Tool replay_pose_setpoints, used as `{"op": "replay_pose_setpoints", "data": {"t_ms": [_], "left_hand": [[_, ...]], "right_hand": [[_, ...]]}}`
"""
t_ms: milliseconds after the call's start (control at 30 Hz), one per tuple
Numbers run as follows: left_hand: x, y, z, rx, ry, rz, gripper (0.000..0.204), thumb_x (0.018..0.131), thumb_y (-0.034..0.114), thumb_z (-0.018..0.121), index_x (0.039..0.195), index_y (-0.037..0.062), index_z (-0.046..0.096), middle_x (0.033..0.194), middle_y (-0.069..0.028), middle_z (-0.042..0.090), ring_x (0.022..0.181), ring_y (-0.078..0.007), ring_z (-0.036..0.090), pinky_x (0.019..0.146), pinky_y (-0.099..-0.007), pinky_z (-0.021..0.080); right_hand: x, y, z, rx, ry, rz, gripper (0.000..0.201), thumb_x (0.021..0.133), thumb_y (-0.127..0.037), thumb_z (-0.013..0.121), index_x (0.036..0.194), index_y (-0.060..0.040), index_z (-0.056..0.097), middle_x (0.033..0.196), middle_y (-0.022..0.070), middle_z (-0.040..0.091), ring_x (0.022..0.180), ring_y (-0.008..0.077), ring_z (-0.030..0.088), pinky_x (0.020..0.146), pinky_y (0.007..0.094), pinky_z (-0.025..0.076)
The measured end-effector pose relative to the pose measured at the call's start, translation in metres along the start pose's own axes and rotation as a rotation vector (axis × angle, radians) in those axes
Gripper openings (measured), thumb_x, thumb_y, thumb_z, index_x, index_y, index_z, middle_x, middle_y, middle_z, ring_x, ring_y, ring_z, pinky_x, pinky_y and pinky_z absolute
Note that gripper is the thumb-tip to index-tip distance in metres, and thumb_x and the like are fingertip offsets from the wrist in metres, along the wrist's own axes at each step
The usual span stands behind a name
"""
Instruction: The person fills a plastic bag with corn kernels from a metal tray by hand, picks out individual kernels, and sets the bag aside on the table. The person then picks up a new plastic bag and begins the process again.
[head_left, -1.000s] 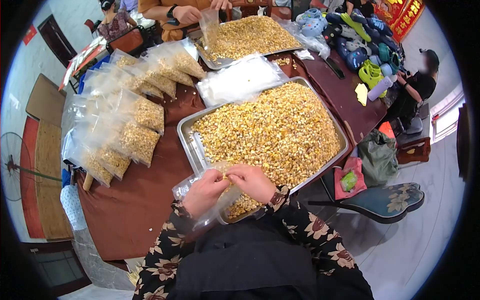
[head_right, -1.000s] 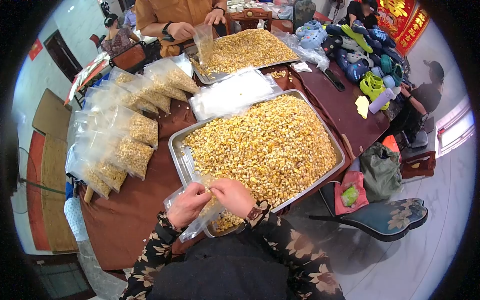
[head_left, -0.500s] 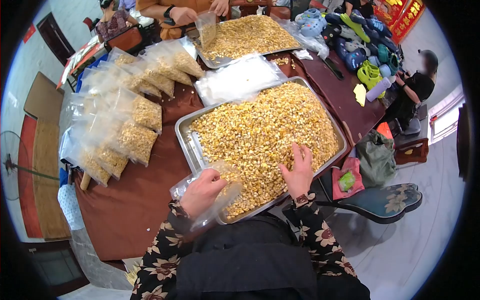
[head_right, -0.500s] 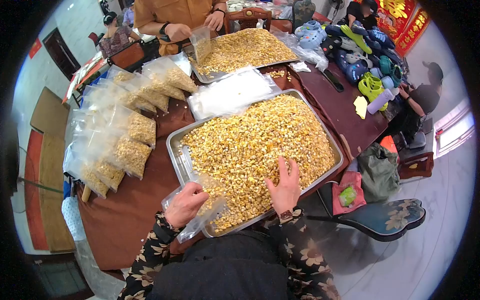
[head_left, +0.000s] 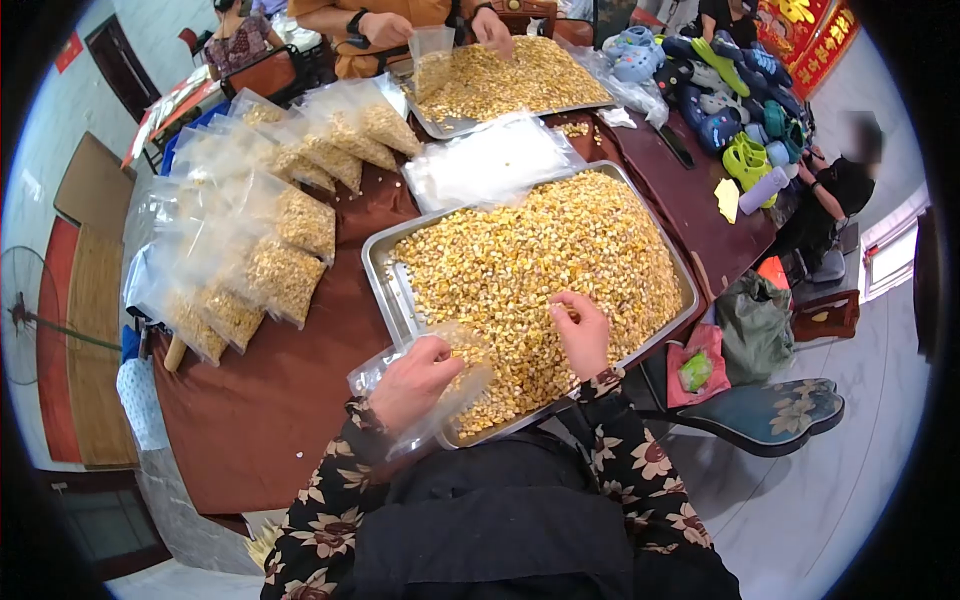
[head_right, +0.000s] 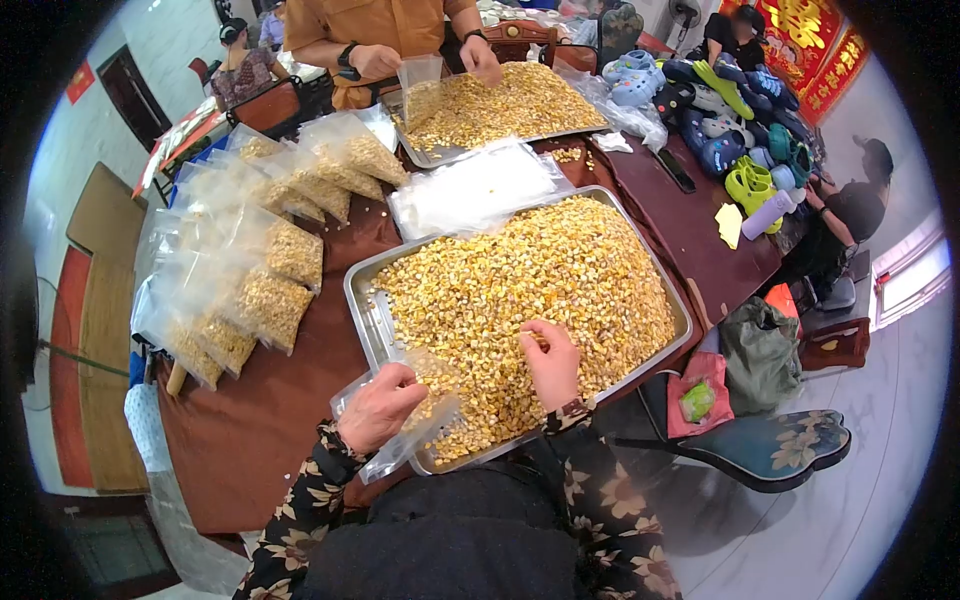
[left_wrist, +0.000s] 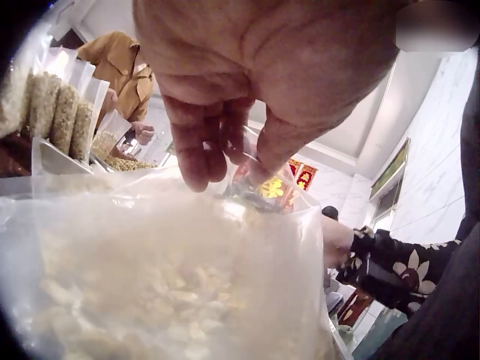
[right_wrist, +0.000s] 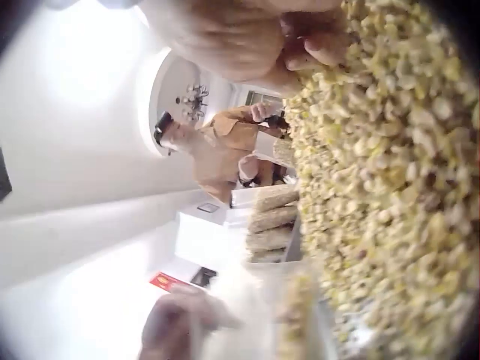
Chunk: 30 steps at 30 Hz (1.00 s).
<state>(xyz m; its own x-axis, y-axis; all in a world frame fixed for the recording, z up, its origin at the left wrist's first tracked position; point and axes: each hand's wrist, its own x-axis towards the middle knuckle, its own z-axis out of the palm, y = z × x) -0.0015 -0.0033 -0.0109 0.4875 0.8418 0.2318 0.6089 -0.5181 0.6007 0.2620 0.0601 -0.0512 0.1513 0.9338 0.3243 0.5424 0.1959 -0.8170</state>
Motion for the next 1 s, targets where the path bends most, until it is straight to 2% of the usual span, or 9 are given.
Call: {"op": "replay_pose_setpoints", "data": {"t_ms": [67,100,233,300,433,600,733,933,1000], "left_hand": [[0.001,-0.002,0.003,-0.017,0.003,0.011,0.012,0.081,0.005,0.058,0.092,0.0084,0.056,0.093,-0.0105,0.049,0.086,-0.0286,0.052,0.07,-0.0353,0.044],[0.001,-0.002,0.002,-0.015,0.004,0.01,0.012,0.081,0.005,0.058,0.092,0.0084,0.056,0.093,-0.0105,0.049,0.086,-0.0286,0.052,0.07,-0.0353,0.044],[0.002,0.001,0.002,-0.023,0.01,0.006,0.012,0.08,0.005,0.059,0.092,0.0082,0.056,0.092,-0.0105,0.049,0.087,-0.0283,0.052,0.07,-0.0351,0.044],[0.001,0.001,0.002,-0.02,0.017,0.016,0.013,0.08,0.005,0.059,0.092,0.0081,0.056,0.092,-0.0105,0.05,0.086,-0.0281,0.052,0.07,-0.035,0.044],[-0.002,0.002,0.0,-0.037,0.044,0.006,0.014,0.079,0.003,0.059,0.092,0.0074,0.057,0.092,-0.0105,0.05,0.085,-0.0279,0.053,0.07,-0.0344,0.045],[-0.013,0.007,-0.006,-0.05,0.132,0.006,0.016,0.077,-0.001,0.061,0.091,0.0062,0.059,0.09,-0.0099,0.051,0.084,-0.0272,0.053,0.07,-0.0341,0.045],[-0.026,-0.001,-0.012,-0.062,0.272,0.079,0.02,0.072,-0.001,0.06,0.091,0.0054,0.057,0.09,-0.0092,0.049,0.087,-0.0264,0.052,0.071,-0.0341,0.045],[-0.02,-0.001,-0.018,0.041,0.182,0.032,0.017,0.073,-0.001,0.058,0.089,0.0047,0.057,0.091,-0.0098,0.05,0.087,-0.0265,0.052,0.072,-0.0345,0.045],[-0.016,-0.002,-0.017,0.029,0.189,0.036,0.015,0.074,-0.001,0.059,0.088,0.0054,0.058,0.09,-0.0095,0.05,0.085,-0.027,0.053,0.07,-0.0348,0.045]], "right_hand": [[0.004,-0.025,-0.004,0.49,-0.394,0.579,0.012,0.083,-0.008,0.062,0.095,-0.0052,0.063,0.068,-0.002,0.051,0.053,0.0067,0.046,0.046,0.023,0.037],[0.002,-0.037,0.0,0.59,-0.438,0.535,0.01,0.085,-0.011,0.061,0.094,-0.0067,0.064,0.063,-0.0064,0.047,0.047,0.0014,0.038,0.04,0.0197,0.029],[-0.001,-0.065,0.015,0.469,-0.727,0.462,0.017,0.086,-0.014,0.059,0.099,-0.0033,0.062,0.065,-0.0029,0.05,0.052,0.0044,0.046,0.045,0.0195,0.035],[-0.011,-0.066,0.03,0.273,-0.731,0.068,0.02,0.087,-0.016,0.058,0.102,-0.0032,0.064,0.069,0.0015,0.057,0.06,0.0092,0.053,0.054,0.0235,0.043],[-0.013,-0.088,0.03,0.134,-0.846,0.075,0.022,0.088,-0.016,0.055,0.103,-0.0027,0.065,0.085,0.0086,0.065,0.073,0.0141,0.059,0.065,0.0273,0.046],[-0.011,-0.084,0.018,0.23,-0.668,0.016,0.02,0.09,-0.014,0.054,0.101,-0.0024,0.065,0.086,0.0055,0.064,0.067,0.0115,0.057,0.062,0.0254,0.046],[-0.005,-0.069,-0.001,0.325,-0.547,0.232,0.014,0.088,-0.009,0.056,0.094,-0.001,0.066,0.08,-0.0002,0.06,0.063,0.0037,0.05,0.056,0.0193,0.042],[0.006,-0.039,-0.027,-0.007,-0.225,0.042,0.014,0.082,-0.008,0.06,0.093,-0.0028,0.066,0.086,0.0066,0.059,0.063,0.0129,0.051,0.057,0.0238,0.04],[0.008,-0.032,-0.036,-0.134,-0.279,0.122,0.025,0.079,-0.01,0.063,0.103,-0.0053,0.063,0.102,0.009,0.057,0.073,0.02,0.057,0.062,0.0292,0.045]]}}
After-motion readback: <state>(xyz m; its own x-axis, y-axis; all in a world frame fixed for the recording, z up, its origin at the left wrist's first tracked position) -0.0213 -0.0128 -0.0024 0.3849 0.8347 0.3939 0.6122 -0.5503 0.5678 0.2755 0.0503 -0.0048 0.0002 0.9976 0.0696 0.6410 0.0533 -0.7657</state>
